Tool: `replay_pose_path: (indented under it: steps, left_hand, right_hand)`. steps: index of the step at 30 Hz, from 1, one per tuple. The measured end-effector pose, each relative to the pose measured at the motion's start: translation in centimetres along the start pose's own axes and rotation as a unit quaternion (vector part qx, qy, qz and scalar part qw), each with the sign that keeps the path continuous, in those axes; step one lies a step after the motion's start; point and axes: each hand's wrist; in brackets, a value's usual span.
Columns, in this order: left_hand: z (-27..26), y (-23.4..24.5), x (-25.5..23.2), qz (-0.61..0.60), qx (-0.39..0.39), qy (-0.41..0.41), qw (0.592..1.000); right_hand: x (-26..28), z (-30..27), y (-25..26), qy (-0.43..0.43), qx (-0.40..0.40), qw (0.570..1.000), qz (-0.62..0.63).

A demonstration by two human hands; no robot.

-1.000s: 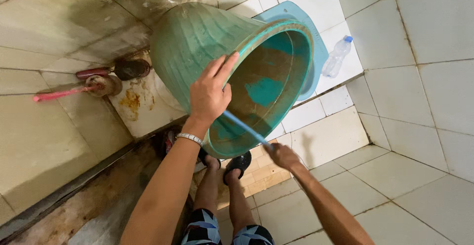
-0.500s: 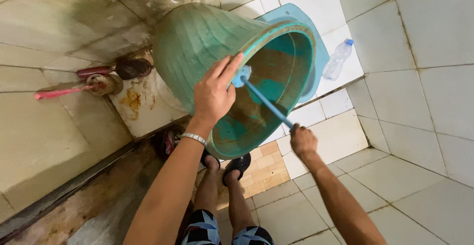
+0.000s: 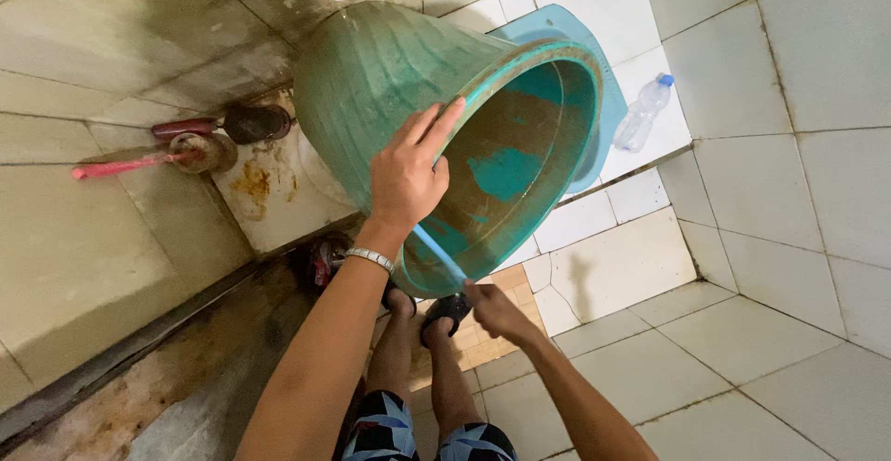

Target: The person scrubs the interior of a large green plastic container using a long-handled brush. They repeatedly move the brush along the inner walls and bottom while water runs from a nearby tap into the container.

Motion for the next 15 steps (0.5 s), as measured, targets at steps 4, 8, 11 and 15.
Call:
replay_pose_path:
  steps: [4,8,11,15]
  left_hand:
    - [-0.1,-0.1,0.0,-0.002,-0.005,0.006,1.000]
    - [-0.2,0.1,-0.1,0.002,-0.006,0.010,1.000]
    - [0.1,-0.3,-0.2,0.008,-0.003,0.009,1.000]
    - [0.3,-1.0,-0.6,0.017,0.006,0.017,1.000]
  right_hand:
    - [-2.3,1.8,3.9,0.088,-0.031,0.977,-0.193]
    - [-2.7,2.1,11.4,-0.013,-0.181,0.881,-0.436]
    - [-0.9,0.1,17.1,-0.019,-0.264,0.812,-0.520]
    - [0.2,-1.2,19.6,0.065,-0.391,0.768,-0.503]
Point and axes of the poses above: each hand's wrist, its own z-axis towards the middle knuckle, its own y-axis out of the back of the hand, x = y × z, and after that the axes turned 9 degrees about -x, right-handed
